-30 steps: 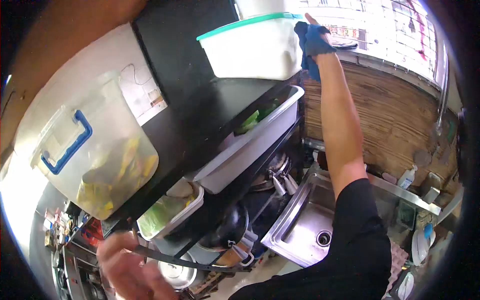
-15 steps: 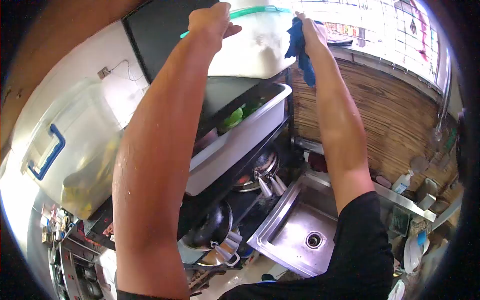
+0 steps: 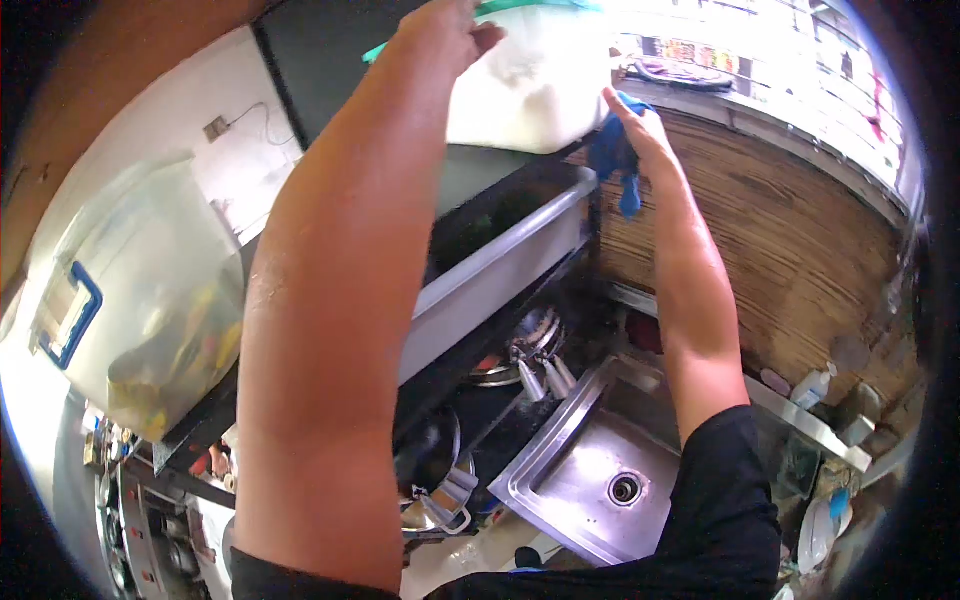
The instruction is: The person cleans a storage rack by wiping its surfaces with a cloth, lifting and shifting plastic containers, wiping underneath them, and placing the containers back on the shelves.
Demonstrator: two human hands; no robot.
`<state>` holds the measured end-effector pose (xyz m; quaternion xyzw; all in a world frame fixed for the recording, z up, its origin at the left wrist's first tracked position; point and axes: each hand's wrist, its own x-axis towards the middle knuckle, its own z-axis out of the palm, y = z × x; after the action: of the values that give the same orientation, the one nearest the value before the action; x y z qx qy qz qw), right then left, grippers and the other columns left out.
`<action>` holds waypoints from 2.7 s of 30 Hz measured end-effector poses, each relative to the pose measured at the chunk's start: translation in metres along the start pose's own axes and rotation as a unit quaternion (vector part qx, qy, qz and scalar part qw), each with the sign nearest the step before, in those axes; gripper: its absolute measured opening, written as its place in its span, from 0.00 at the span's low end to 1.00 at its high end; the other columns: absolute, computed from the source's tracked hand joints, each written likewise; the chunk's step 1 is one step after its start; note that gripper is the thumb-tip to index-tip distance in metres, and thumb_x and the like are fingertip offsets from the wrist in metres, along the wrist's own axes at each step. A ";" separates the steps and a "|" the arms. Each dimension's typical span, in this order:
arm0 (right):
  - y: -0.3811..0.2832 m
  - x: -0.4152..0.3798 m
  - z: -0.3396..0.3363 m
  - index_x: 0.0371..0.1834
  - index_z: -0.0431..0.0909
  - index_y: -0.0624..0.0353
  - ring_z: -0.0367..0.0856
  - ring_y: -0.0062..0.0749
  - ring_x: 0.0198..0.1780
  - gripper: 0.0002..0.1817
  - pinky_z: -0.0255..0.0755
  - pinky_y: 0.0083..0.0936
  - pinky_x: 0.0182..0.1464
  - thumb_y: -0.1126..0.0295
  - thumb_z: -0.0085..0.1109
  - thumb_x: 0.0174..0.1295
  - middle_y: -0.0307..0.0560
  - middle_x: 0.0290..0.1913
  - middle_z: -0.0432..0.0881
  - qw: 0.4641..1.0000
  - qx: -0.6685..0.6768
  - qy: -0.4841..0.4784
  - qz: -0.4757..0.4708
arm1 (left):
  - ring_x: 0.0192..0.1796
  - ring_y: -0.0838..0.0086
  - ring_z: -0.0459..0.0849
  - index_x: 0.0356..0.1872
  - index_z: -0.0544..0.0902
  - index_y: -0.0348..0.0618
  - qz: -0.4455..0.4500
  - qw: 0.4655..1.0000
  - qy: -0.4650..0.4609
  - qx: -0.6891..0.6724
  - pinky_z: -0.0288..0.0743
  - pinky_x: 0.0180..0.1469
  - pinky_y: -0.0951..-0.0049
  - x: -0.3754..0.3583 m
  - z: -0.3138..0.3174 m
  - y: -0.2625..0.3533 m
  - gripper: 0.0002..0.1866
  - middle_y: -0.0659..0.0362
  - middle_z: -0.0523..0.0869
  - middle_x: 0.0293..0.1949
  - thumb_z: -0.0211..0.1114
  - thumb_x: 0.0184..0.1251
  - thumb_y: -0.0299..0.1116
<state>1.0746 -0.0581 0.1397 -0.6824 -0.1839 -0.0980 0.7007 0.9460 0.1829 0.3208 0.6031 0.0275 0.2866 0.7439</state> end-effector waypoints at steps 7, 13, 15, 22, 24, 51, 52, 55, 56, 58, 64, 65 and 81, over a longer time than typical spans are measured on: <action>0.015 0.015 0.005 0.49 0.86 0.56 0.79 0.25 0.36 0.34 0.73 0.30 0.41 0.37 0.74 0.53 0.38 0.36 0.81 0.998 0.061 -0.027 -0.017 | 0.26 0.63 0.83 0.42 0.79 0.34 -0.023 0.981 0.122 -0.147 0.80 0.24 0.65 -0.010 0.034 -0.009 0.12 0.49 0.82 0.31 0.64 0.68 0.35; -0.005 -0.004 0.016 0.47 0.86 0.57 0.77 0.21 0.30 0.33 0.71 0.25 0.34 0.38 0.76 0.52 0.34 0.30 0.79 0.997 0.005 -0.050 -0.059 | 0.25 0.69 0.78 0.42 0.75 0.37 -0.028 0.972 0.163 -0.169 0.72 0.21 0.71 -0.054 0.010 0.010 0.11 0.52 0.79 0.32 0.63 0.69 0.35; -0.025 -0.027 0.021 0.44 0.86 0.58 0.77 0.21 0.30 0.33 0.71 0.23 0.34 0.39 0.77 0.51 0.34 0.29 0.78 0.995 -0.017 -0.070 -0.064 | 0.23 0.69 0.78 0.32 0.78 0.39 0.020 0.980 0.166 -0.105 0.69 0.18 0.68 -0.067 -0.003 0.012 0.11 0.55 0.78 0.25 0.62 0.70 0.36; -0.035 -0.046 0.040 0.40 0.84 0.57 0.76 0.18 0.27 0.30 0.71 0.22 0.32 0.39 0.76 0.53 0.33 0.29 0.80 0.987 -0.052 -0.107 -0.105 | 0.19 0.68 0.75 0.27 0.81 0.41 0.044 0.973 0.178 -0.137 0.68 0.20 0.63 -0.092 -0.039 0.026 0.12 0.58 0.76 0.18 0.66 0.66 0.38; -0.037 -0.051 0.048 0.41 0.86 0.57 0.76 0.19 0.29 0.30 0.71 0.21 0.33 0.39 0.76 0.53 0.33 0.29 0.80 0.986 -0.058 -0.123 -0.096 | 0.19 0.68 0.75 0.27 0.81 0.41 0.001 0.965 0.227 -0.130 0.68 0.21 0.62 -0.107 -0.043 0.041 0.12 0.58 0.76 0.19 0.67 0.64 0.38; -0.012 -0.057 0.097 0.42 0.83 0.62 0.81 0.39 0.35 0.18 0.74 0.35 0.41 0.57 0.50 0.71 0.47 0.32 0.83 0.952 0.169 -0.010 -0.256 | 0.31 0.71 0.75 0.46 0.75 0.34 0.451 0.794 0.145 0.381 0.74 0.39 0.69 -0.309 -0.070 0.000 0.17 0.57 0.79 0.36 0.69 0.59 0.30; -0.009 -0.058 0.108 0.43 0.82 0.64 0.83 0.48 0.37 0.20 0.75 0.42 0.44 0.57 0.49 0.71 0.54 0.35 0.85 0.951 0.002 -0.018 -0.309 | 0.31 0.71 0.75 0.45 0.76 0.35 0.489 0.757 0.116 0.418 0.74 0.39 0.69 -0.316 -0.069 -0.007 0.16 0.56 0.79 0.36 0.69 0.58 0.28; -0.016 -0.076 0.103 0.38 0.76 0.67 0.78 0.43 0.46 0.21 0.70 0.41 0.53 0.56 0.48 0.69 0.60 0.44 0.82 0.876 -0.317 -0.162 -0.326 | 0.31 0.67 0.75 0.42 0.76 0.36 0.511 0.733 0.051 0.445 0.73 0.38 0.69 -0.341 -0.074 -0.023 0.15 0.55 0.79 0.34 0.69 0.54 0.22; -0.015 -0.069 0.099 0.39 0.76 0.68 0.78 0.44 0.45 0.22 0.70 0.42 0.52 0.55 0.47 0.69 0.61 0.43 0.82 0.882 -0.313 -0.181 -0.301 | 0.32 0.65 0.76 0.42 0.77 0.38 0.530 0.701 0.043 0.475 0.73 0.38 0.68 -0.353 -0.082 -0.025 0.15 0.55 0.79 0.34 0.69 0.54 0.22; -0.011 -0.045 0.088 0.40 0.75 0.70 0.78 0.45 0.44 0.24 0.70 0.43 0.51 0.53 0.46 0.68 0.63 0.42 0.83 0.894 -0.308 -0.215 -0.246 | 0.34 0.62 0.77 0.41 0.78 0.38 0.554 0.627 0.052 0.546 0.74 0.39 0.64 -0.385 -0.106 -0.024 0.13 0.54 0.80 0.32 0.69 0.54 0.24; 0.043 0.063 0.056 0.54 0.81 0.53 0.84 0.53 0.46 0.22 0.76 0.43 0.49 0.48 0.52 0.71 0.59 0.43 0.85 0.832 -0.400 -0.162 -0.350 | 0.42 0.60 0.79 0.50 0.74 0.45 0.553 0.597 0.157 0.560 0.77 0.56 0.50 -0.502 -0.255 -0.037 0.12 0.48 0.77 0.48 0.58 0.70 0.38; 0.039 0.062 0.062 0.56 0.80 0.49 0.84 0.52 0.48 0.19 0.76 0.43 0.50 0.52 0.53 0.70 0.59 0.44 0.85 0.880 -0.353 -0.184 -0.260 | 0.42 0.60 0.79 0.50 0.74 0.44 0.557 0.599 0.190 0.543 0.77 0.55 0.51 -0.509 -0.256 -0.036 0.13 0.48 0.77 0.48 0.59 0.71 0.38; -0.033 -0.046 0.062 0.41 0.85 0.64 0.86 0.56 0.47 0.31 0.76 0.45 0.52 0.44 0.44 0.68 0.67 0.42 0.85 0.881 -0.377 -0.214 -0.190 | 0.44 0.64 0.81 0.59 0.69 0.30 0.488 0.686 0.320 0.435 0.80 0.44 0.63 -0.483 -0.281 -0.060 0.28 0.45 0.78 0.50 0.64 0.76 0.47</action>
<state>1.0119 -0.0036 0.1517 -0.8514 -0.4045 -0.1428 0.3018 0.4581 0.2023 0.0431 0.6586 0.0874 0.7407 0.0995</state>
